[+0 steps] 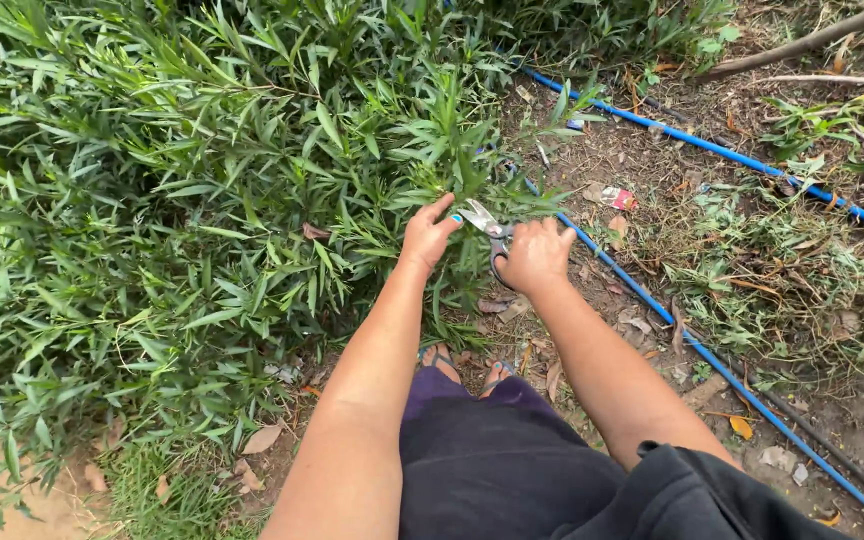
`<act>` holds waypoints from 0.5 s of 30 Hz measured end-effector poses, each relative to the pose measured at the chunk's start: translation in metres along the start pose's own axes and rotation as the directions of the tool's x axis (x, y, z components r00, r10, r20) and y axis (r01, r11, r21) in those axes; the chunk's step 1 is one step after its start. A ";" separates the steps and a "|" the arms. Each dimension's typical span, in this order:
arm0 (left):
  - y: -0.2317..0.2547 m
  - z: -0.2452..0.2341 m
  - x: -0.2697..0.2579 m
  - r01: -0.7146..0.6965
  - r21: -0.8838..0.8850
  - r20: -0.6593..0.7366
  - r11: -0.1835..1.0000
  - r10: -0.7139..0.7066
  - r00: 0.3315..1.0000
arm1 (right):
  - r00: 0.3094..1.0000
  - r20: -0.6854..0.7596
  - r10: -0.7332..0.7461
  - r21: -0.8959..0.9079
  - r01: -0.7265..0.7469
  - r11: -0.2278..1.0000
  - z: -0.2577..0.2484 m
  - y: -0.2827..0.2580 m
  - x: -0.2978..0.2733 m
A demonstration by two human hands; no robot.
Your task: The person trims a leafy plant using garden shears, cutting through stems one at a time while holding the plant with the other hand.
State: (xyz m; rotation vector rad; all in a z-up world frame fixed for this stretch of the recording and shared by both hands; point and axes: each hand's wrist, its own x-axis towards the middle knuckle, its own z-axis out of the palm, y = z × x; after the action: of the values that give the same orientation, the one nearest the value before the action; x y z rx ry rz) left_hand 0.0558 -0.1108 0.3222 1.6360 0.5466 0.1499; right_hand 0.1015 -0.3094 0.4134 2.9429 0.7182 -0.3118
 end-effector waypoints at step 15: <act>-0.002 -0.034 0.027 0.066 -0.341 -0.059 0.938 -0.091 0.994 | 0.999 -0.033 -0.012 0.021 0.013 1.000 0.023 -0.023 0.024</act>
State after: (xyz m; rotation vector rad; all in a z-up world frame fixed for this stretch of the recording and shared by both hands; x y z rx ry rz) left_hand 0.0654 -0.0686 0.3192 1.2747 0.6059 0.2328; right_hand 0.1071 -0.2815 0.3847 2.9711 0.7419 -0.2742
